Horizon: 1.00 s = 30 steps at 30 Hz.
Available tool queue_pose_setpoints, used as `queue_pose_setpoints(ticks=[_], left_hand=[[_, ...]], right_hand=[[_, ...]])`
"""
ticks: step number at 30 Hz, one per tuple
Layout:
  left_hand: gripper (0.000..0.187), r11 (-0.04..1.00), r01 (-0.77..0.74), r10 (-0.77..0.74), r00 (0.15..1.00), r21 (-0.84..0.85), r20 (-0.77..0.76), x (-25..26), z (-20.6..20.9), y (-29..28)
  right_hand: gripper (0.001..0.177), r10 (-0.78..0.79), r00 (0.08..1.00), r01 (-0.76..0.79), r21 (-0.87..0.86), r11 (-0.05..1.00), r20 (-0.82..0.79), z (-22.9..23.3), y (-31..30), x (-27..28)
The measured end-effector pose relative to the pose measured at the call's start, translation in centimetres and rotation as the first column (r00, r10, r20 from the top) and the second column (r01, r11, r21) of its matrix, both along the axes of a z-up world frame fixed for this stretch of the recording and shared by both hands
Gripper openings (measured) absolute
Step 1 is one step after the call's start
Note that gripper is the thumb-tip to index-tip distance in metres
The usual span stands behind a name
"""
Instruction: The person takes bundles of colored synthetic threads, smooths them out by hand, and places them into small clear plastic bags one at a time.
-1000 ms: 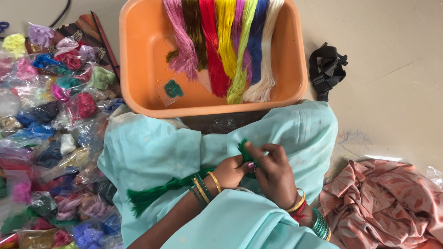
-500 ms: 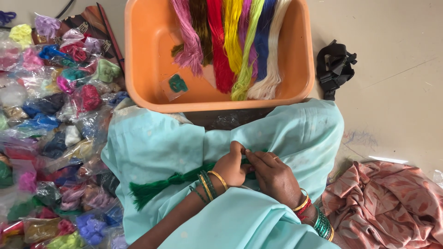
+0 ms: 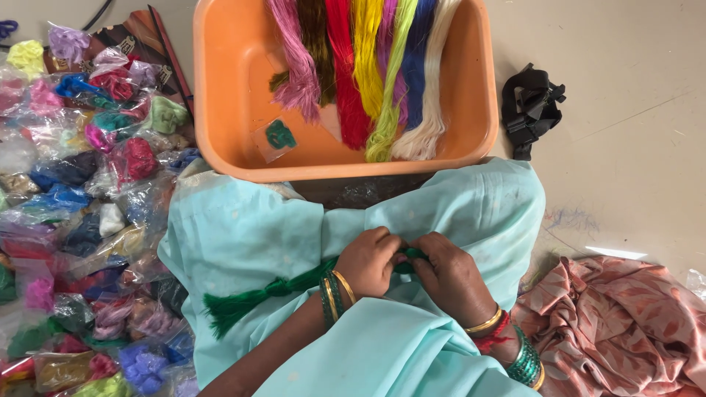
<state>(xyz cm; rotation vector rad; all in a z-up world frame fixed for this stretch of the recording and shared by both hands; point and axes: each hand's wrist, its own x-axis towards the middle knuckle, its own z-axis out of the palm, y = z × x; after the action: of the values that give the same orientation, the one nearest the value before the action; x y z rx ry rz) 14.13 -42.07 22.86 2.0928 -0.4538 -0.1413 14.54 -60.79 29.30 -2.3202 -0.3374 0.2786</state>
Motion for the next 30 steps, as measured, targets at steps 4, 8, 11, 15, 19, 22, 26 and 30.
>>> queue_pose_setpoints(ticks=[4, 8, 11, 15, 19, 22, 26, 30], left_hand=[[0.009, 0.951, -0.028, -0.034, 0.980, -0.306, -0.196, -0.2, -2.3, 0.3], [0.015, 0.825, -0.118, -0.214, 0.840, -0.552, -0.499, -0.3, -2.8, 0.9], [0.020, 0.670, -0.301, -0.450, 0.562, -0.679, -0.694, -0.2, -2.3, 1.1], [0.021, 0.507, -0.519, -0.558, 0.411, -0.688, -0.721, -0.1, -2.0, 1.0], [0.024, 0.496, -0.612, -0.453, 0.422, -0.615, -0.785, 0.2, -0.8, 0.8], [0.026, 0.556, -0.584, -0.374, 0.460, -0.592, -0.805, 0.2, -0.5, 1.0], [0.028, 0.605, -0.528, -0.356, 0.490, -0.596, -0.796, -0.3, -1.2, 0.9], [0.029, 0.576, -0.510, -0.410, 0.496, -0.639, -0.765, -0.4, -2.5, 0.5]], right_hand=[[0.022, 0.004, 0.996, 0.003, 0.080, 0.997, -0.089, 1.6, 0.1, 0.6], [0.021, -0.033, 0.955, 0.064, 0.096, 0.993, -0.295, 1.4, 0.1, 0.7], [0.033, -0.037, 0.954, 0.133, 0.311, 0.941, -0.296, -0.5, -0.5, 0.1], [0.021, -0.223, 0.941, 0.284, 0.235, 0.929, -0.256, -3.1, -1.2, -1.0], [0.039, -0.202, 0.940, 0.308, 0.434, 0.847, -0.274, -1.5, -0.3, -1.6], [0.050, -0.078, 0.890, 0.371, 0.614, 0.697, -0.450, 0.2, 0.2, -1.8], [0.049, -0.115, 0.915, 0.336, 0.571, 0.749, -0.386, 1.2, 1.7, -1.5], [0.038, -0.208, 0.978, 0.204, 0.252, 0.946, -0.011, 0.8, 1.5, -1.3]])
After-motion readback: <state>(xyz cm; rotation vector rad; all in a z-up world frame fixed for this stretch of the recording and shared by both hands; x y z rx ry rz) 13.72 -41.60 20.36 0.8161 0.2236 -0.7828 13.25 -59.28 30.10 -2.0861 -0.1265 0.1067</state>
